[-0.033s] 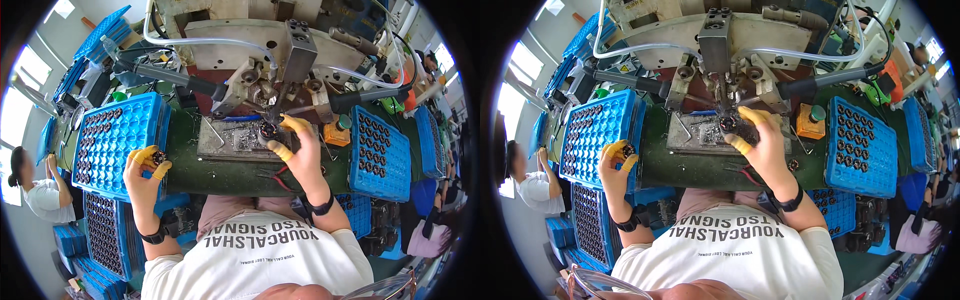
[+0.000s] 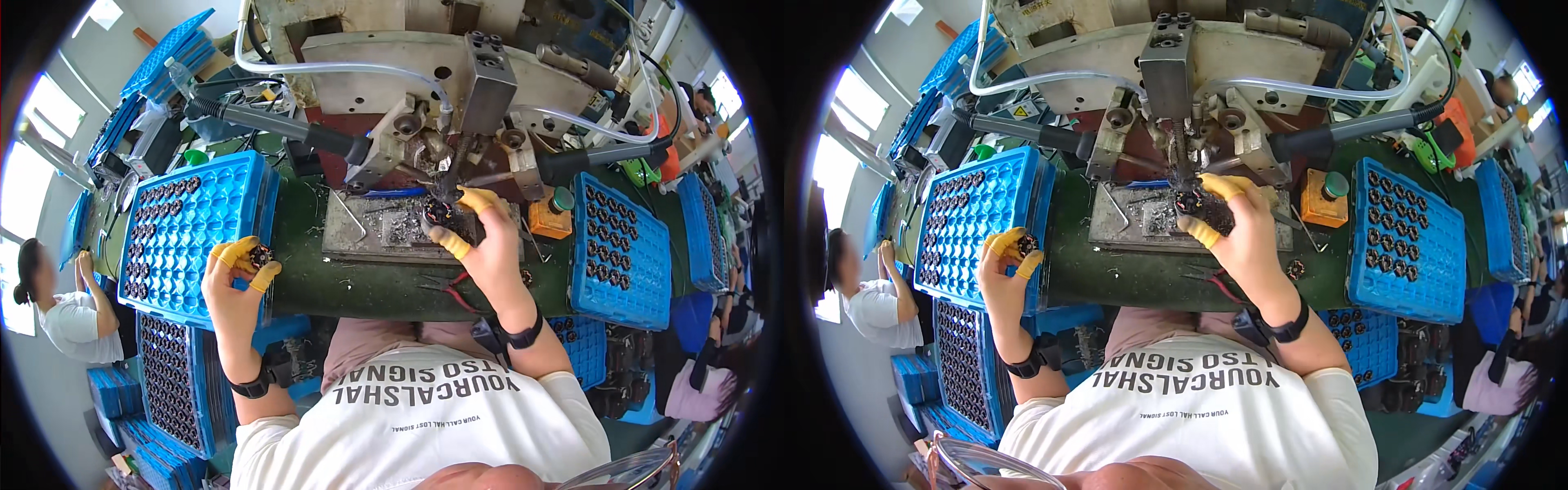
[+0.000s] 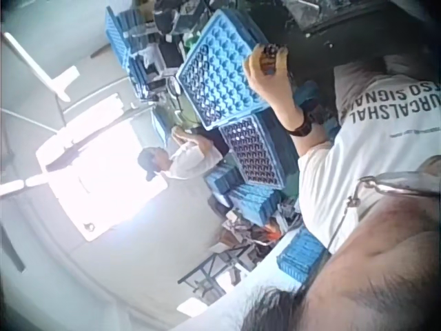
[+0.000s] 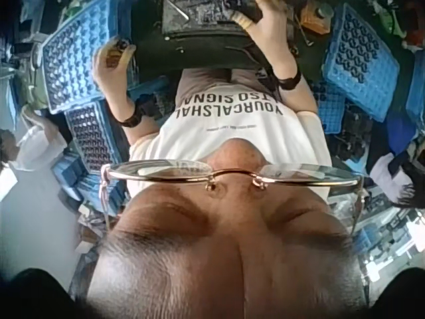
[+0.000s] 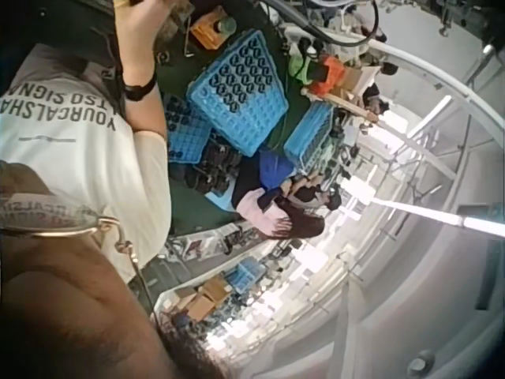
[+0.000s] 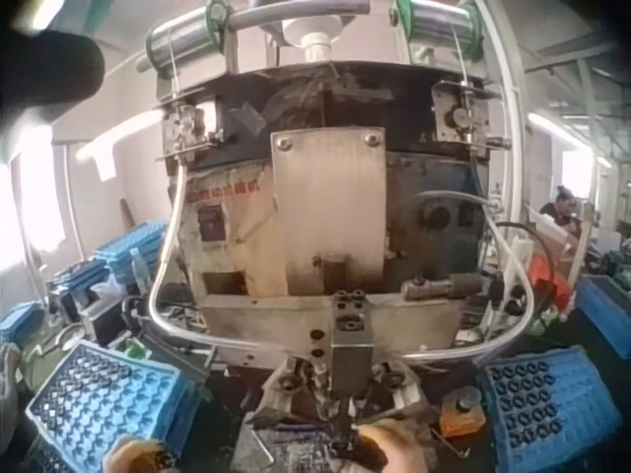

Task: Assembling small electronic components using an automated machine at a factory station.

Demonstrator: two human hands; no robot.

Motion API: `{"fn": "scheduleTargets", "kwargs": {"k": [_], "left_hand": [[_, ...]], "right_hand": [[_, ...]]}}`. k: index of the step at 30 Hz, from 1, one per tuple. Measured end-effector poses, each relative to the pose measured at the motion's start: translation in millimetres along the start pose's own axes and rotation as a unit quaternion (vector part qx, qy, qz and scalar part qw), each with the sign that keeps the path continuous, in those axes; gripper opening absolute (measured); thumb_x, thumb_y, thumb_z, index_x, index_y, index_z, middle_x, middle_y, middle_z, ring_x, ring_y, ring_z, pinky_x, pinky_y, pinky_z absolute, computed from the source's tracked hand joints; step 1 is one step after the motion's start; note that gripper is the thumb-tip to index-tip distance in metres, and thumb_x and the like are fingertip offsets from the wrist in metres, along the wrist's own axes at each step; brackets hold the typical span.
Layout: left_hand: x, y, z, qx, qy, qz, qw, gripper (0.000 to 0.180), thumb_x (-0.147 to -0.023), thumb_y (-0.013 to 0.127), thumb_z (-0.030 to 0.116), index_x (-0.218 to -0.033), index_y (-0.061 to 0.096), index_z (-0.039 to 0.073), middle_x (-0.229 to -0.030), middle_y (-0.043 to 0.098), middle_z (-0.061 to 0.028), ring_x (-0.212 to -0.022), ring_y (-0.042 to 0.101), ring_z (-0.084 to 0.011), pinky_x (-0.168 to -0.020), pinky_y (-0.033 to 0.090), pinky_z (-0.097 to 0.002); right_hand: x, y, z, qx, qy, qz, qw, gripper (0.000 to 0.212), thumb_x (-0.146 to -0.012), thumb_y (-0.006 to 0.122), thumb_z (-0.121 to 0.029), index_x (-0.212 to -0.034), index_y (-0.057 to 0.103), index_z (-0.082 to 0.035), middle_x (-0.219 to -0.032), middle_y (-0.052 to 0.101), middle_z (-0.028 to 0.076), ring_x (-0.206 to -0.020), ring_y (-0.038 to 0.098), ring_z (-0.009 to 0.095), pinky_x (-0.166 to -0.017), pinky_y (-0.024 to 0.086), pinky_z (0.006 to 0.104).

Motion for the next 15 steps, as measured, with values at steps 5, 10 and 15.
{"fn": "scheduleTargets", "kwargs": {"k": [5,10,15], "left_hand": [[-8,26,35,-0.033,0.079,-0.019,0.996,0.041,-0.064,0.081,0.000,-0.104,0.069,0.000,-0.090,0.059,-0.0037,-0.072,0.056,-0.0123,-0.066,0.047,-0.0243],[-22,98,80,0.065,0.150,-0.099,0.982,0.042,-0.061,0.084,0.004,-0.101,0.069,0.003,-0.090,0.063,-0.0072,-0.077,0.061,-0.0177,-0.071,0.050,-0.0275],[-36,149,83,0.089,0.185,-0.117,0.972,0.049,-0.061,0.090,0.018,-0.101,0.069,0.001,-0.092,0.064,-0.0081,-0.078,0.062,-0.0192,-0.073,0.051,-0.0300]], "right_hand": [[8,-6,11,-0.130,0.090,-0.012,0.987,0.042,-0.074,0.084,-0.021,-0.108,0.067,-0.003,-0.102,0.067,0.008,-0.099,0.061,0.022,-0.087,0.046,0.0338],[30,-22,22,-0.370,0.162,-0.025,0.915,0.043,-0.076,0.082,-0.013,-0.115,0.066,-0.003,-0.111,0.063,0.002,-0.102,0.052,0.012,-0.092,0.037,0.0257],[40,-46,21,-0.378,0.188,0.002,0.906,0.046,-0.078,0.081,-0.013,-0.118,0.063,-0.002,-0.115,0.061,0.003,-0.105,0.053,0.013,-0.097,0.036,0.0272]]}}
Point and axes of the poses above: each hand's wrist, its own x-axis away from the middle knuckle, its own y-axis out of the palm, z = x × y, the point moved 2 cm from there along -x, towards the middle knuckle
